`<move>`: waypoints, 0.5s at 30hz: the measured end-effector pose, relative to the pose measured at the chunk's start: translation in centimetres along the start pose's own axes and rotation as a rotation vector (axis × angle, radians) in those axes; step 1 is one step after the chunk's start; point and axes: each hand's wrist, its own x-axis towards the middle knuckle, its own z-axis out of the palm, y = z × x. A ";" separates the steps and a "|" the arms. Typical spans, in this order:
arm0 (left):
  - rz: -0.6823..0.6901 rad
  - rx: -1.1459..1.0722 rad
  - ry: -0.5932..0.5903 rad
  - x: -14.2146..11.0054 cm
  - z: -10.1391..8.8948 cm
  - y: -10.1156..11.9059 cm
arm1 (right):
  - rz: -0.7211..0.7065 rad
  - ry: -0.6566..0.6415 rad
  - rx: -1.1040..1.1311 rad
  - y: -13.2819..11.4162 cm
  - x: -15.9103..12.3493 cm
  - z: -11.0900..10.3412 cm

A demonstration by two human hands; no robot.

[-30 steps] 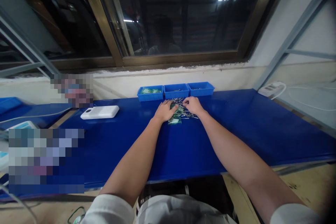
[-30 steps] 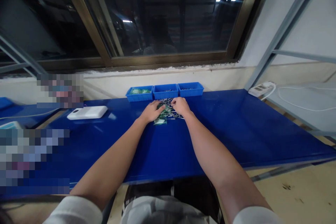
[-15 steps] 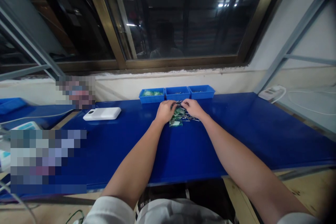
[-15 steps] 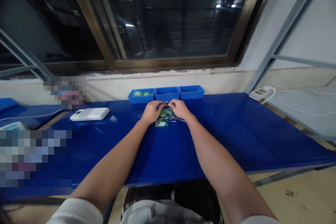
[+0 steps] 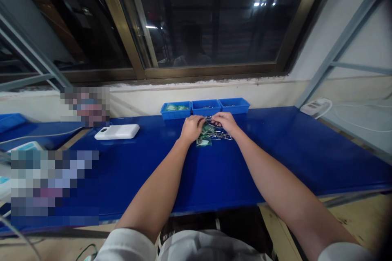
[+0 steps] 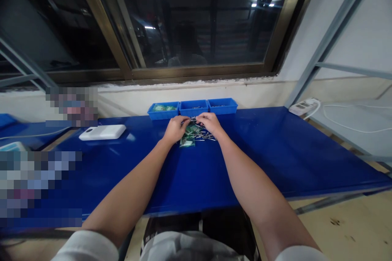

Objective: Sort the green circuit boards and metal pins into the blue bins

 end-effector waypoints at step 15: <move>-0.258 0.069 -0.042 -0.3 0.3 -1.2 | 0.016 0.377 -0.161 2.5 2.9 -2.8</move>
